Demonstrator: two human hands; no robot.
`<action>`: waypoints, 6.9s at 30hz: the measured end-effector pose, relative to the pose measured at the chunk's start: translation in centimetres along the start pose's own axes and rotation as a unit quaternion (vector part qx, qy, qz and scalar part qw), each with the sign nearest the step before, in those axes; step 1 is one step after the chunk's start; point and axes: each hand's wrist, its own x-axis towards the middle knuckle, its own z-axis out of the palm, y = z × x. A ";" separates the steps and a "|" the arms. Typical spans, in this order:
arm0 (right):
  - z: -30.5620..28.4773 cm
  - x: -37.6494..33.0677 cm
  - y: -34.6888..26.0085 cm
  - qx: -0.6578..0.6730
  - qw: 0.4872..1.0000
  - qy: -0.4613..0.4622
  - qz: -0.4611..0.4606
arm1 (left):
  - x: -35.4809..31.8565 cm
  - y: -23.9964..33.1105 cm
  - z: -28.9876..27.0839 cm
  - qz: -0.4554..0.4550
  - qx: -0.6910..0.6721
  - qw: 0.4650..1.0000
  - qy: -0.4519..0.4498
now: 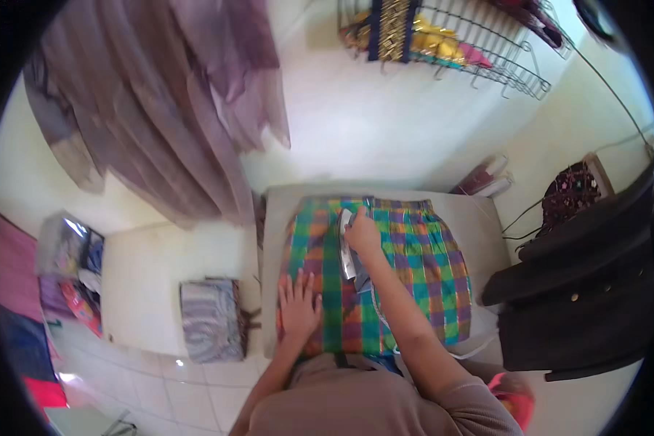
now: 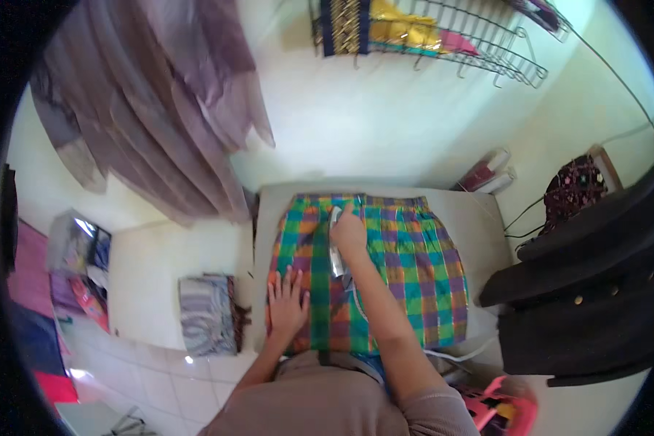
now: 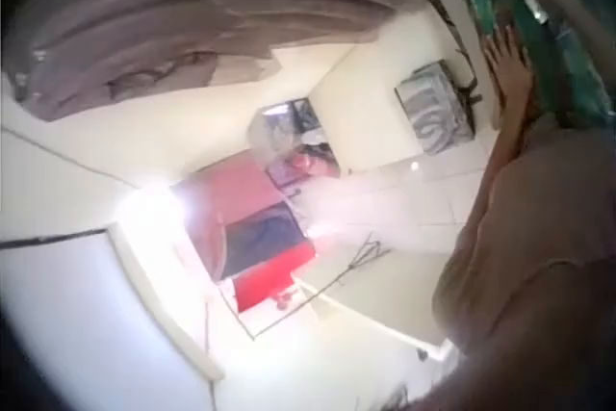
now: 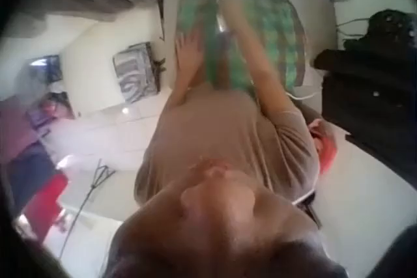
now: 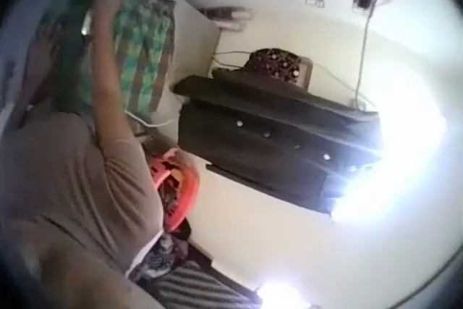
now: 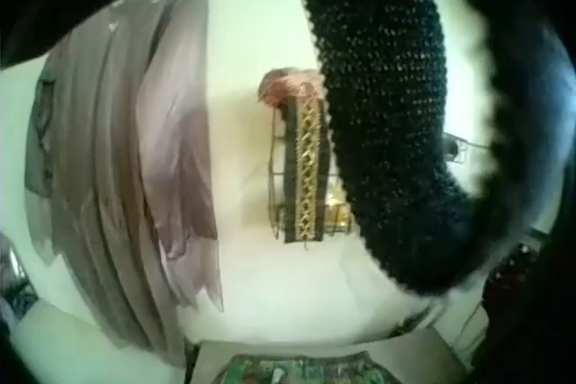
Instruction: Ironing a plaid garment on a flat surface.
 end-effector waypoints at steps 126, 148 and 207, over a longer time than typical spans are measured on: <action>-16.3 -9.9 21.5 -0.052 0.995 -0.020 0.083 | 5.8 11.0 2.9 0.164 0.026 0.980 -0.111; -15.2 1.5 25.2 0.007 0.996 0.057 0.074 | 5.1 10.7 3.1 0.128 -0.015 0.986 -0.110; -2.4 -13.4 1.1 0.217 0.942 -0.255 0.016 | -3.0 -1.2 0.0 0.004 -0.205 0.976 0.073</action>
